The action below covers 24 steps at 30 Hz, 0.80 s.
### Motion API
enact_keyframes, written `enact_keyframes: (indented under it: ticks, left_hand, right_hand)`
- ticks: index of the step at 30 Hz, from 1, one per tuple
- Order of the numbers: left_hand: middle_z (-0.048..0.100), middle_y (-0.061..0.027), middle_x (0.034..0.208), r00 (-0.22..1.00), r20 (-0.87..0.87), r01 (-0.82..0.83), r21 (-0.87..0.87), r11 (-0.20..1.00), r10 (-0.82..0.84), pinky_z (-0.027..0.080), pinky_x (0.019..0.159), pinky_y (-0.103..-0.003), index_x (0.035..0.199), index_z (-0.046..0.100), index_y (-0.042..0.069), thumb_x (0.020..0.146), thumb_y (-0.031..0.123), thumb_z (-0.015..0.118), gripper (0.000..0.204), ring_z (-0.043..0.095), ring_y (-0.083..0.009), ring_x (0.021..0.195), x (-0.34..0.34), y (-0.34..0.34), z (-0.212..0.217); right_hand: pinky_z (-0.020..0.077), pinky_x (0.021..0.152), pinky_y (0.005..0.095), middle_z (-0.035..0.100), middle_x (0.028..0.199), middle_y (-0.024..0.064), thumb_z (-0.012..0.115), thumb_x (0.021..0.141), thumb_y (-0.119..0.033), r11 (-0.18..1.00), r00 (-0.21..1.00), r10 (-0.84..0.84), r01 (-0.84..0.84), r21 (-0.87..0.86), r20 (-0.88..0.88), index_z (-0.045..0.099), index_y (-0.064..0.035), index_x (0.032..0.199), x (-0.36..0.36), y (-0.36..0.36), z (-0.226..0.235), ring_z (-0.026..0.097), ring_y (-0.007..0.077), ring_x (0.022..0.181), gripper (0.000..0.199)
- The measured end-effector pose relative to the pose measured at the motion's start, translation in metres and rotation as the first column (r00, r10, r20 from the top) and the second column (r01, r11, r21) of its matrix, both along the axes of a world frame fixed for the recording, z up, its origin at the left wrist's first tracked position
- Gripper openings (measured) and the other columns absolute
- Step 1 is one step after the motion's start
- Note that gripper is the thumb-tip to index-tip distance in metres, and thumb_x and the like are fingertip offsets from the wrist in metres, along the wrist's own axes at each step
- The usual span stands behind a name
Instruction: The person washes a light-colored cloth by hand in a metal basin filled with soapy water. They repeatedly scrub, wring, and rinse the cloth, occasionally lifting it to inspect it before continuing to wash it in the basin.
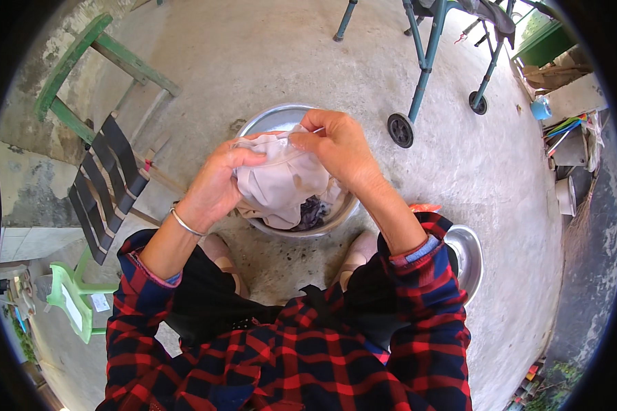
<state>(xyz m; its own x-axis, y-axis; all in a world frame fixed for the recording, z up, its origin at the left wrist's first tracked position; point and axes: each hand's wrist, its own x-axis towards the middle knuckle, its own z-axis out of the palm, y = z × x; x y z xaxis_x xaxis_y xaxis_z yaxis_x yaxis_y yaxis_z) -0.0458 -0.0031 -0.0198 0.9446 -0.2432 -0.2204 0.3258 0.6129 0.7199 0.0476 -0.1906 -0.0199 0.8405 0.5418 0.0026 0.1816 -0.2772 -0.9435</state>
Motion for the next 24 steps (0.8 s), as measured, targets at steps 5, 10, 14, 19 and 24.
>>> enact_keyframes:
  ticks: [5,10,14,19,24]
  left_hand:
    - [0.062,-0.0121,0.114,0.994,-0.013,-0.104,0.123,0.987,0.106,0.049,0.093,-0.031,0.121,0.053,-0.005,0.088,0.011,0.06,0.037,0.062,-0.0189,0.105,-0.001,-0.003,-0.001]
    - [0.062,-0.0076,0.106,0.978,0.003,-0.202,0.232,0.951,0.207,0.049,0.085,-0.029,0.11,0.058,0.0,0.089,0.015,0.061,0.026,0.061,-0.0156,0.095,0.001,0.002,-0.008]
    - [0.062,-0.0071,0.103,0.968,0.045,-0.25,0.223,0.942,0.246,0.048,0.084,-0.029,0.105,0.06,0.002,0.091,0.017,0.058,0.02,0.06,-0.016,0.091,0.004,0.0,-0.005]
    - [0.062,-0.0105,0.104,0.952,-0.039,-0.303,-0.006,0.953,0.302,0.049,0.086,-0.034,0.102,0.061,0.002,0.094,0.022,0.053,0.023,0.061,-0.0205,0.094,0.013,0.003,-0.009]
    - [0.063,-0.0114,0.103,0.908,-0.289,-0.37,-0.22,0.902,0.302,0.05,0.087,-0.04,0.101,0.058,0.002,0.098,0.034,0.05,0.033,0.062,-0.0241,0.093,0.035,-0.014,0.008]
  right_hand:
    - [0.0439,0.053,0.0371,0.056,0.06,0.0149,0.062,0.079,-0.011,0.971,0.871,-0.03,0.142,-0.193,0.491,0.057,-0.0011,0.08,-0.015,0.006,0.003,0.057,0.0311,0.056,0.011]
    - [0.0427,0.052,0.0361,0.055,0.058,0.0113,0.059,0.08,-0.01,0.99,0.918,0.022,0.037,-0.139,0.396,0.056,-0.0035,0.088,-0.024,0.011,0.012,0.057,0.0266,0.054,0.011]
    - [0.0411,0.054,0.0291,0.06,0.068,0.0014,0.057,0.081,-0.009,0.961,0.973,0.086,-0.024,0.275,-0.216,0.059,-0.0072,0.085,-0.012,0.004,0.01,0.057,0.0127,0.062,0.005]
    - [0.0413,0.068,0.0236,0.059,0.081,-0.0029,0.061,0.081,-0.013,0.911,0.839,0.177,0.059,0.409,-0.515,0.06,-0.0044,0.085,-0.011,0.006,0.026,0.054,0.0068,0.076,0.01]
    - [0.0472,0.065,0.0242,0.065,0.081,0.0038,0.061,0.084,-0.01,0.879,0.83,0.082,0.2,0.432,-0.551,0.064,-0.0017,0.09,-0.004,0.011,0.026,0.06,0.0109,0.073,0.011]
